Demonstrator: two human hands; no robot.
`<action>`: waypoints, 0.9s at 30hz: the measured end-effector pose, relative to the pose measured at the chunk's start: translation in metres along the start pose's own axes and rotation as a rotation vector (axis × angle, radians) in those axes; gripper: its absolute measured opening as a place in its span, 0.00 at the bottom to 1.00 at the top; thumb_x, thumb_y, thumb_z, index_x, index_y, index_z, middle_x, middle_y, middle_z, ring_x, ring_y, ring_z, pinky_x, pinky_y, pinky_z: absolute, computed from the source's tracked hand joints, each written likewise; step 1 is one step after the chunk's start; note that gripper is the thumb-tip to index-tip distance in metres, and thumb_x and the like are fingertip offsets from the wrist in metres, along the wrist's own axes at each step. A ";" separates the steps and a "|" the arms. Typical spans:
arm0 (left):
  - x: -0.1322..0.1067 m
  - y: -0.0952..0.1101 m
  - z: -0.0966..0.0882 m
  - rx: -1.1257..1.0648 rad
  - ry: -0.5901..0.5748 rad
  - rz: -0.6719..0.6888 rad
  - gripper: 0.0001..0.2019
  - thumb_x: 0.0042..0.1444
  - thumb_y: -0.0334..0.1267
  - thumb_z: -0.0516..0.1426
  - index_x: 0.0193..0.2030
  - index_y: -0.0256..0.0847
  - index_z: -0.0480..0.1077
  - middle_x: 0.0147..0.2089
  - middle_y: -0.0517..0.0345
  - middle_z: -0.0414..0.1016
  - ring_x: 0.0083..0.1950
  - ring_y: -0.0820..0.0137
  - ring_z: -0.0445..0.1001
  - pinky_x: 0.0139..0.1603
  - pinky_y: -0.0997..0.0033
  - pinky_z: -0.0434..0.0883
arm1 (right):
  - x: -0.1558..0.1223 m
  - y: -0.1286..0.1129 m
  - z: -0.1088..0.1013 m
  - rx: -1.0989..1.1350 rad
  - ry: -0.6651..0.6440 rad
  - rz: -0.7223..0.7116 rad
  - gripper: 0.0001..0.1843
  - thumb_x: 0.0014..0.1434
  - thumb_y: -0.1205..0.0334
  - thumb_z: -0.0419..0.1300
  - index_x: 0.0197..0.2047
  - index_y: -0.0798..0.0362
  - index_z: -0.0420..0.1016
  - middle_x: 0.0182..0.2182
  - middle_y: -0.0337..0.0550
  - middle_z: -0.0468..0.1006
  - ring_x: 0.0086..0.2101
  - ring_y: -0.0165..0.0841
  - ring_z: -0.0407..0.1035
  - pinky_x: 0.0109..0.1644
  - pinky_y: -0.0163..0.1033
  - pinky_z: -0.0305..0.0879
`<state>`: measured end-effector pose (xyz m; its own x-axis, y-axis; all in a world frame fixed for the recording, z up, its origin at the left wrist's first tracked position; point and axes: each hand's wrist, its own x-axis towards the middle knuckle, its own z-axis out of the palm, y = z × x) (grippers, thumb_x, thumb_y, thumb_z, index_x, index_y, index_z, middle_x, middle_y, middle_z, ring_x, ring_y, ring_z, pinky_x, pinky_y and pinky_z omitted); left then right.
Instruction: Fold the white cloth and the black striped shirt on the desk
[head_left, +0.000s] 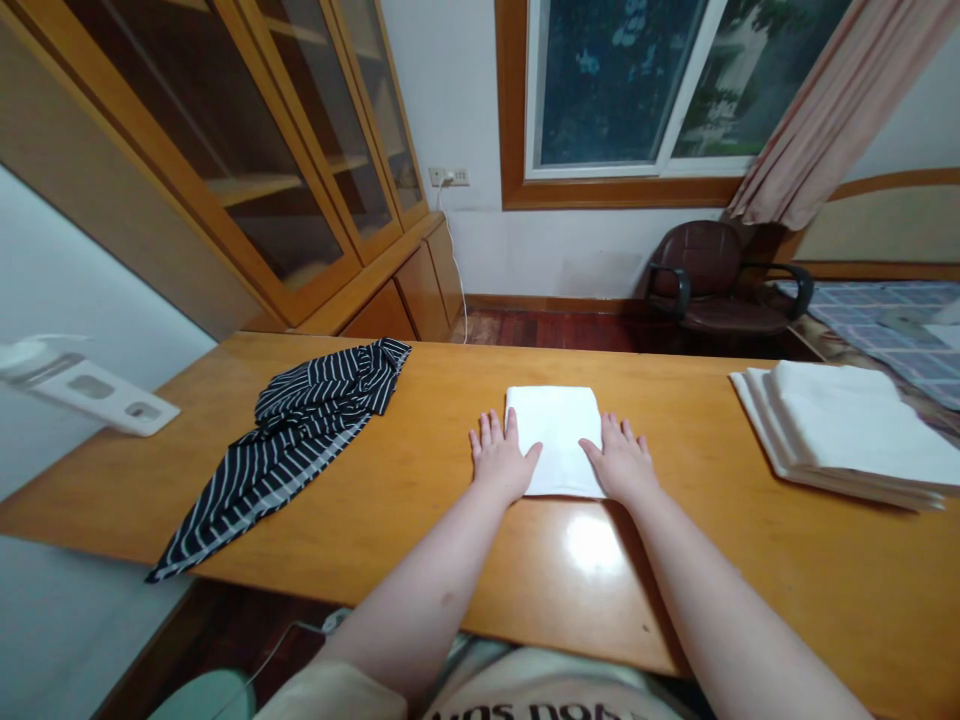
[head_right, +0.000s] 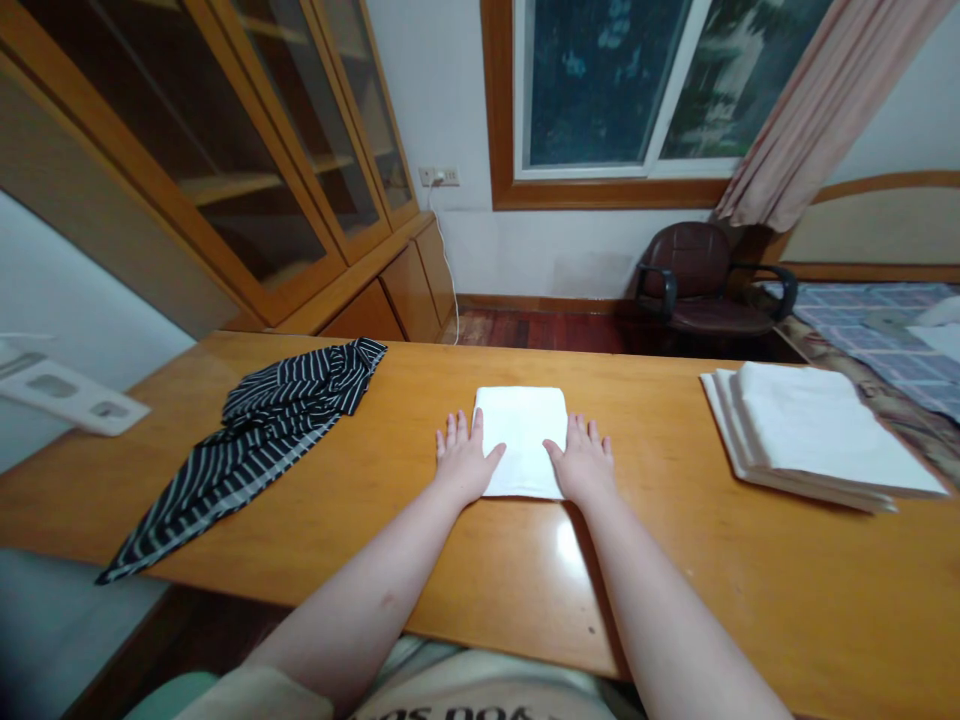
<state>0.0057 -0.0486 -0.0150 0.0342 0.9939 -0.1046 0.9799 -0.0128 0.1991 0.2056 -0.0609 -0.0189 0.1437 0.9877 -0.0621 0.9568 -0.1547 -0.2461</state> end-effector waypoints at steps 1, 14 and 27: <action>0.001 -0.002 -0.001 -0.007 0.003 -0.061 0.41 0.56 0.63 0.41 0.69 0.36 0.41 0.71 0.39 0.36 0.70 0.50 0.32 0.65 0.43 0.36 | 0.000 0.002 -0.001 0.006 0.001 0.022 0.39 0.62 0.43 0.42 0.67 0.62 0.48 0.65 0.57 0.51 0.64 0.50 0.42 0.63 0.59 0.41; 0.012 -0.004 -0.006 -1.423 -0.086 -0.013 0.33 0.42 0.40 0.64 0.57 0.41 0.60 0.58 0.43 0.67 0.60 0.50 0.63 0.61 0.53 0.56 | 0.005 0.012 -0.002 0.073 -0.040 -0.050 0.35 0.63 0.48 0.43 0.66 0.60 0.50 0.65 0.58 0.50 0.64 0.46 0.42 0.64 0.59 0.36; 0.007 -0.014 -0.012 -2.267 -0.929 -0.189 0.30 0.48 0.42 0.54 0.56 0.25 0.63 0.48 0.40 0.76 0.57 0.49 0.68 0.61 0.50 0.55 | -0.003 0.000 -0.001 0.816 -0.028 -0.116 0.30 0.55 0.51 0.56 0.58 0.55 0.62 0.57 0.53 0.67 0.59 0.43 0.57 0.63 0.54 0.48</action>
<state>-0.0107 -0.0398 -0.0066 0.6560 0.6841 -0.3189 -0.5923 0.7285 0.3442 0.2051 -0.0637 -0.0179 0.0385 0.9992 -0.0146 0.4789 -0.0313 -0.8773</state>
